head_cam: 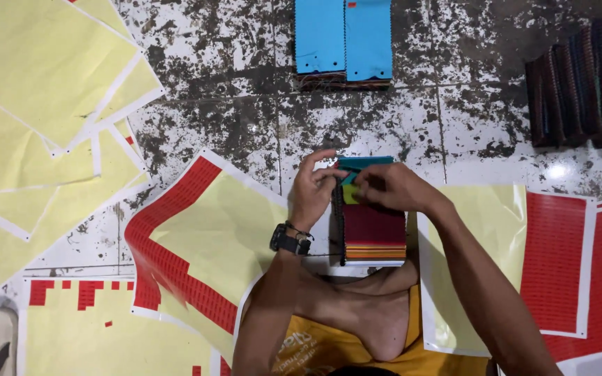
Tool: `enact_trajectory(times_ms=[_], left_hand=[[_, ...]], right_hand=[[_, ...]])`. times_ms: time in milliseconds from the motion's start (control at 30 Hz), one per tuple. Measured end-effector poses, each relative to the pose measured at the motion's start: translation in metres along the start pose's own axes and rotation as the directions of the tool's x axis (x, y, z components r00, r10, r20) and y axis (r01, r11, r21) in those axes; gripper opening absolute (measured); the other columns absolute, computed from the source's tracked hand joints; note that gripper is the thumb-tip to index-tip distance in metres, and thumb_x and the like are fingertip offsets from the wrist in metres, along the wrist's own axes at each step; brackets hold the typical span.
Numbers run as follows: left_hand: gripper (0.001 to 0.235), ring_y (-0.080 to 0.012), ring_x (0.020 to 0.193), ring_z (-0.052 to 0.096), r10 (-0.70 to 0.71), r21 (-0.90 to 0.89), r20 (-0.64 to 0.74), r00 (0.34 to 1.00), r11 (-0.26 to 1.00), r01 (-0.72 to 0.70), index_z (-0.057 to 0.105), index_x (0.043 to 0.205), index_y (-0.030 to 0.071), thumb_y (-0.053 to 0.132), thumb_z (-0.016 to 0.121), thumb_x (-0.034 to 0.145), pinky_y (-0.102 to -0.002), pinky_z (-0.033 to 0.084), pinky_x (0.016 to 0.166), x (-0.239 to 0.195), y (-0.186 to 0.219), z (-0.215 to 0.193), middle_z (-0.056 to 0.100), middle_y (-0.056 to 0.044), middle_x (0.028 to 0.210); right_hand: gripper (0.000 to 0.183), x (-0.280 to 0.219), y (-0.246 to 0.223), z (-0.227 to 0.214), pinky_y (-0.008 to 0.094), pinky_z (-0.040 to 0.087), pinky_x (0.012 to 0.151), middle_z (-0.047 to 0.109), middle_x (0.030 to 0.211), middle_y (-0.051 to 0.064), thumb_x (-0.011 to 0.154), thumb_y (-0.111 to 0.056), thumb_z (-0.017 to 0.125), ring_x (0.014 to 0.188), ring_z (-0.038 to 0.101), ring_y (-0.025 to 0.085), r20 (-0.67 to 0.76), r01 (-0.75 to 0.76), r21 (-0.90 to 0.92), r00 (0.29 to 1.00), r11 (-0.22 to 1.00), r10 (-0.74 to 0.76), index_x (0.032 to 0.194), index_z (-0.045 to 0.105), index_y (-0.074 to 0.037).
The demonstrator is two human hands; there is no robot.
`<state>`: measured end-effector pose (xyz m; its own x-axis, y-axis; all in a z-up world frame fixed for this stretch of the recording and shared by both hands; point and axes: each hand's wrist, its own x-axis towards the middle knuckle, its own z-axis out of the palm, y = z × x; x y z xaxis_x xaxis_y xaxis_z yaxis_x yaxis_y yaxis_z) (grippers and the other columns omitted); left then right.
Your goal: The person assembles notebooks by hand, peeling red adhesive strips from yellow backing sheets and applying them to the spines of stacked notebooks. They handle multiple notebooks of different colors and repeatedly peel and apply adhesive strips.
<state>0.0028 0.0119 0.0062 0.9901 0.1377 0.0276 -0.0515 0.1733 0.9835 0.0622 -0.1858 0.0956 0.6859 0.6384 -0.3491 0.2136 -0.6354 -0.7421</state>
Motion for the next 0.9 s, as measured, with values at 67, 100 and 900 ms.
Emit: enact_trajectory(times_ms=[67, 100, 900], left_hand=[[0.053, -0.0366, 0.102, 0.073, 0.002, -0.014, 0.017, 1.0, 1.0, -0.002, 0.056, 0.134, 0.001, -0.013, 0.046, 0.084, -0.055, 0.048, 0.112, 0.001, 0.002, 0.001, 0.049, -0.022, 0.139], [0.051, -0.0353, 0.101, 0.074, 0.004, -0.025, 0.036, 0.999, 1.0, -0.003, 0.056, 0.133, -0.001, -0.013, 0.047, 0.085, -0.055, 0.047, 0.112, 0.001, 0.003, 0.001, 0.051, -0.021, 0.137], [0.031, -0.032, 0.119, 0.058, 0.318, 0.853, 0.128, 0.939, 0.448, -0.268, 0.076, 0.109, 0.023, 0.011, 0.057, 0.088, -0.068, 0.035, 0.107, 0.002, -0.061, -0.01, 0.066, -0.002, 0.106]], right_hand=[[0.023, 0.006, 0.016, 0.01, 0.052, 0.057, 0.08, 0.077, 0.096, 0.024, 0.09, -0.009, 0.067, 0.094, 0.073, 0.041, -0.075, -0.029, 0.053, 0.997, 0.998, 0.032, 0.111, 0.074, 0.0], [0.022, 0.009, 0.024, 0.015, 0.048, 0.058, 0.076, 0.077, 0.093, 0.022, 0.094, -0.013, 0.068, 0.089, 0.074, 0.036, -0.149, -0.052, 0.111, 0.987, 0.992, 0.068, 0.112, 0.075, -0.002], [0.017, 0.039, 0.063, 0.044, 0.045, 0.055, 0.072, 0.076, 0.089, 0.02, 0.092, -0.019, 0.076, 0.085, 0.071, 0.033, -0.376, -0.046, 0.096, 0.923, 0.994, 0.079, 0.1, 0.082, -0.006]])
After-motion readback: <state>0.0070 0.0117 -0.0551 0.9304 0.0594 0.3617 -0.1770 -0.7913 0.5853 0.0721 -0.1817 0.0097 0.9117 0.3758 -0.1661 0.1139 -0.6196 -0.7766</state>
